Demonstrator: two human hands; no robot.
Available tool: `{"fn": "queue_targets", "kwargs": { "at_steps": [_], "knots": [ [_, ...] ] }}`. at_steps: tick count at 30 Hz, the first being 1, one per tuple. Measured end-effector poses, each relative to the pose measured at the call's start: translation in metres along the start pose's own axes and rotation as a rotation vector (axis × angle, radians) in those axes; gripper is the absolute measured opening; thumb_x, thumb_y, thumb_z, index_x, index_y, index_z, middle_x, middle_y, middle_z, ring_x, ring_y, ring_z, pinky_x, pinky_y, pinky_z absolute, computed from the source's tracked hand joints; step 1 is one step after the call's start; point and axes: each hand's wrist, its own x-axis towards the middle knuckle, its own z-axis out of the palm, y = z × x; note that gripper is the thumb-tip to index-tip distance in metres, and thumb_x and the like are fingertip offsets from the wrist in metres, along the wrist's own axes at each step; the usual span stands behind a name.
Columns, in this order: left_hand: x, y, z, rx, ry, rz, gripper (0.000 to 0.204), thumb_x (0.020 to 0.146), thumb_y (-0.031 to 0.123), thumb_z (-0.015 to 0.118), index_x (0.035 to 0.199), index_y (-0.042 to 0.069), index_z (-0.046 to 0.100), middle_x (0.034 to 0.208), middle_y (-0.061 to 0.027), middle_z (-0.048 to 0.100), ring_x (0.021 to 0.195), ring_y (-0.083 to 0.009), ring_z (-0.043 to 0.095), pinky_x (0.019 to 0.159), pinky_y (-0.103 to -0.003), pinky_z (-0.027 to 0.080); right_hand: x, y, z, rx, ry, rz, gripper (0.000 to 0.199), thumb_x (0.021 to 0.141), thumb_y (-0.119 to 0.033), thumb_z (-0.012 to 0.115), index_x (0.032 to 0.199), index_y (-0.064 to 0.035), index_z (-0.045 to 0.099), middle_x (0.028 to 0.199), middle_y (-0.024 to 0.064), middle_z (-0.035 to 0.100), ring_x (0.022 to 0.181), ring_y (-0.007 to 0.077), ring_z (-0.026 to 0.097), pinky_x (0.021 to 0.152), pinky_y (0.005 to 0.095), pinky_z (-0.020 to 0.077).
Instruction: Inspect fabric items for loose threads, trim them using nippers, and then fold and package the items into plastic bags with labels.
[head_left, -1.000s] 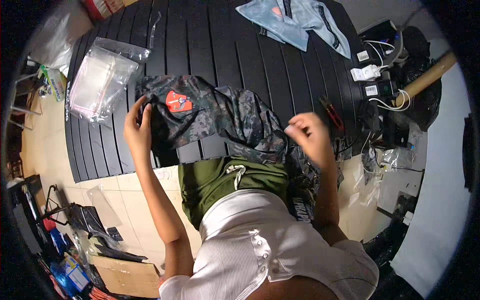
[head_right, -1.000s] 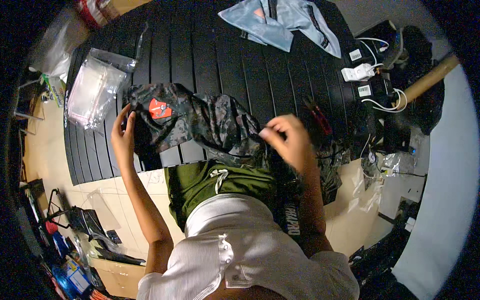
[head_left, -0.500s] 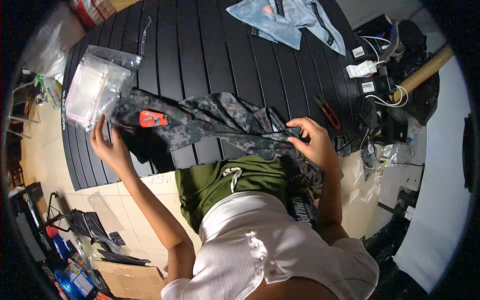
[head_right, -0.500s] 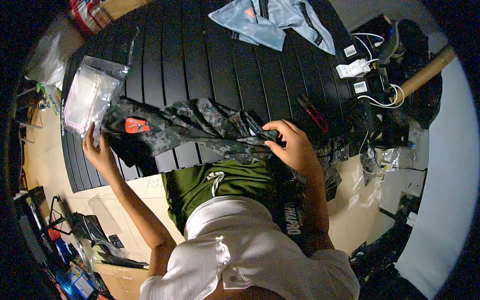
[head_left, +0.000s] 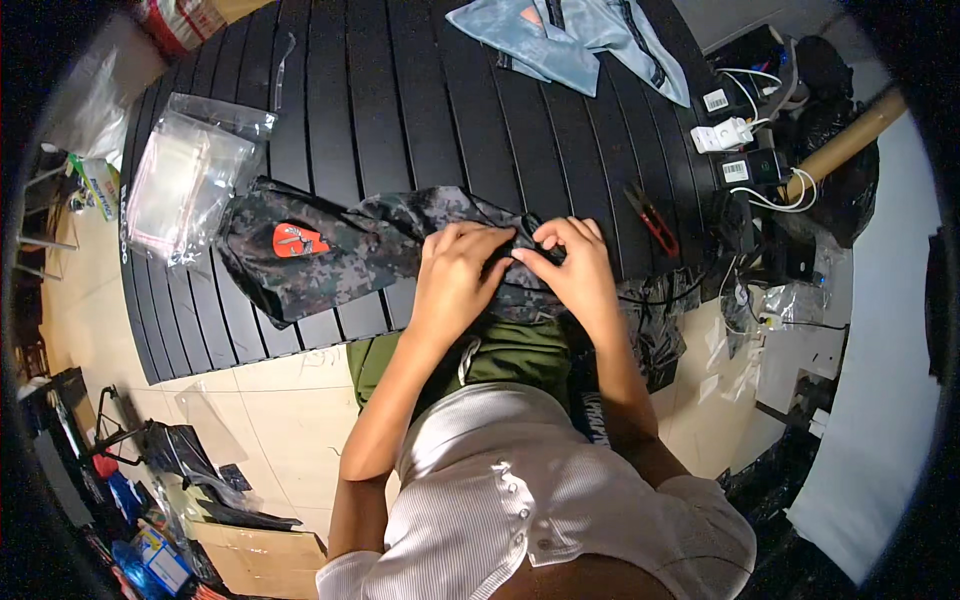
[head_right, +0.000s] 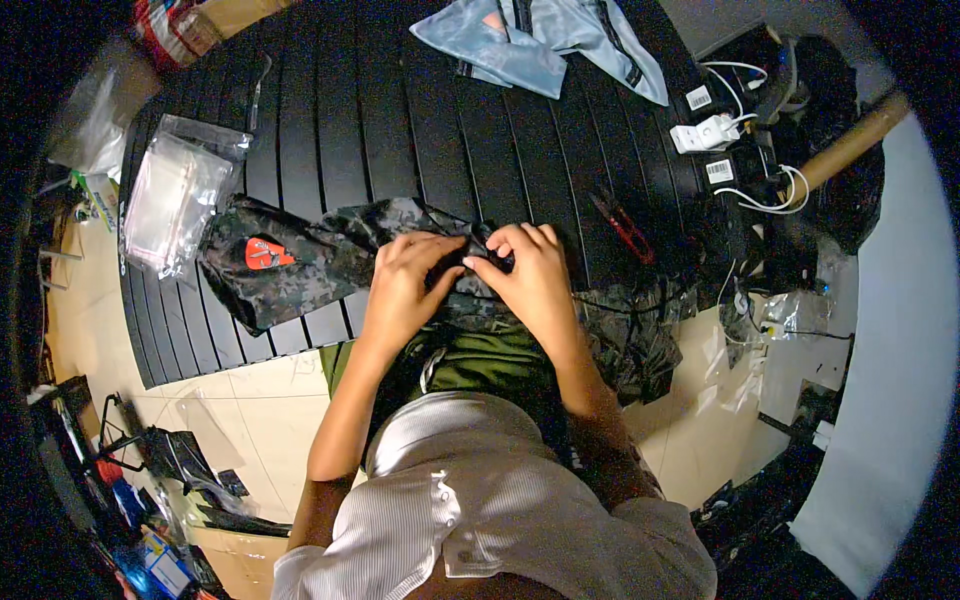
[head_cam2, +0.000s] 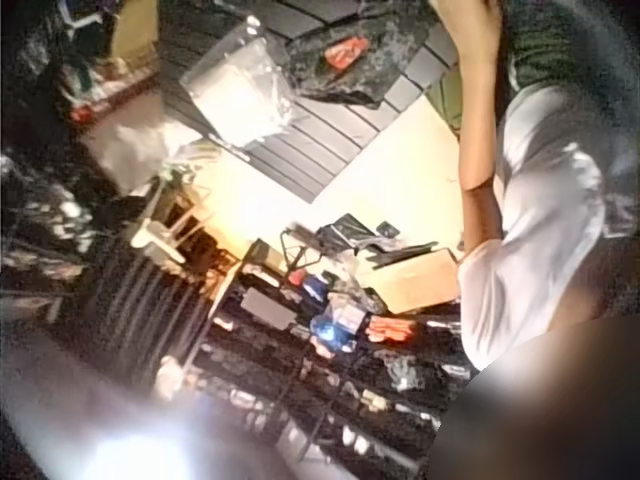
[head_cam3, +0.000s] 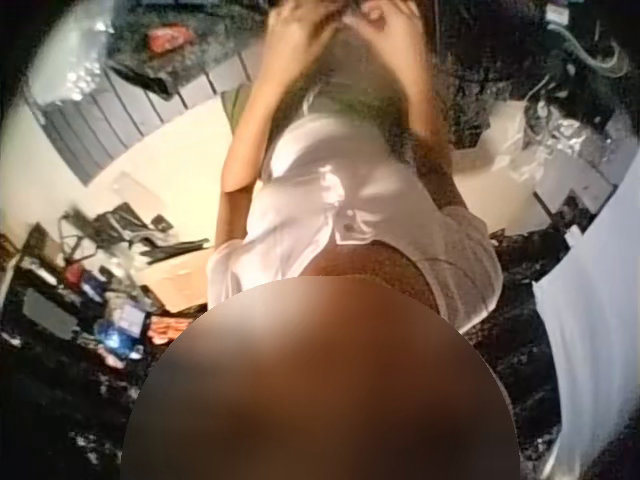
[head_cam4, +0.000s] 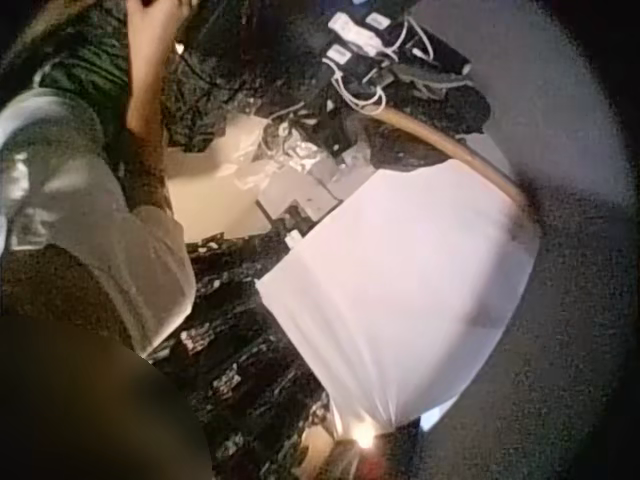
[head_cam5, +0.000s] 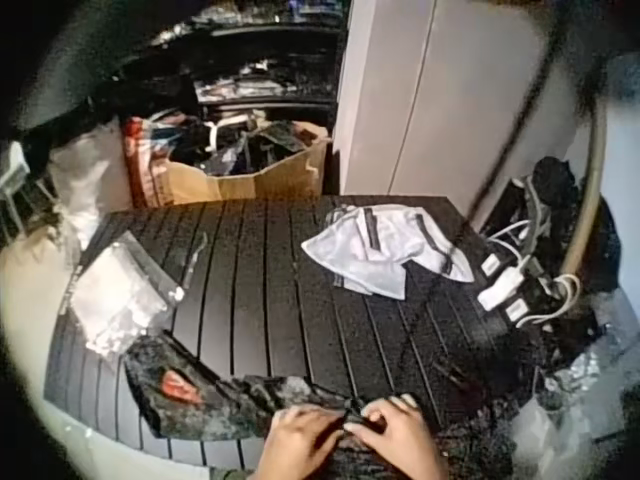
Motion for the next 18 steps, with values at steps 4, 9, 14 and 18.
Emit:
{"fn": "queue_targets", "kwargs": {
  "at_steps": [4, 9, 14, 18],
  "knots": [
    [-0.004, -0.005, 0.005, -0.012, 0.008, -0.045, 0.035, 0.072, 0.011, 0.066, 0.106, 0.007, 0.06, 0.094, -0.0075, 0.061, 0.094, -0.0224, 0.054, 0.085, -0.035, 0.037, 0.005, 0.013, 0.005, 0.167, 0.072, 0.036, 0.014, 0.073, -0.011, 0.067, 0.079, 0.0008, 0.063, 0.07, 0.0071, 0.061, 0.065, 0.0155, 0.054, 0.06, 0.0266, 0.0429],
    [-0.006, -0.009, 0.004, -0.024, 0.036, -0.021, 0.036, 0.072, 0.01, 0.066, 0.107, 0.007, 0.06, 0.093, -0.0081, 0.061, 0.094, -0.0228, 0.054, 0.084, -0.035, 0.037, 0.004, 0.026, -0.028, 0.301, -0.015, 0.357, 0.02, 0.082, -0.018, 0.06, 0.082, 0.0015, 0.063, 0.068, 0.0044, 0.061, 0.06, 0.0046, 0.05, 0.053, 0.0213, 0.0381],
    [-0.007, -0.008, 0.001, -0.045, 0.037, -0.031, 0.034, 0.072, 0.01, 0.066, 0.106, 0.008, 0.06, 0.093, -0.0084, 0.061, 0.095, -0.0231, 0.053, 0.085, -0.035, 0.037, -0.016, 0.008, -0.054, 0.111, -0.432, 0.348, 0.021, 0.076, -0.018, 0.068, 0.074, 0.0012, 0.059, 0.064, 0.0029, 0.058, 0.054, 0.0067, 0.046, 0.051, 0.0226, 0.0376],
    [-0.007, -0.007, 0.0, -0.03, 0.042, -0.013, 0.031, 0.073, 0.012, 0.066, 0.104, 0.008, 0.061, 0.095, -0.0074, 0.061, 0.095, -0.0229, 0.053, 0.085, -0.035, 0.036, -0.025, 0.011, -0.051, 0.075, -0.227, 0.216, 0.023, 0.071, -0.013, 0.072, 0.074, 0.0003, 0.054, 0.057, 0.0006, 0.047, 0.056, 0.0042, 0.041, 0.049, 0.0232, 0.0347]
  ]
}}
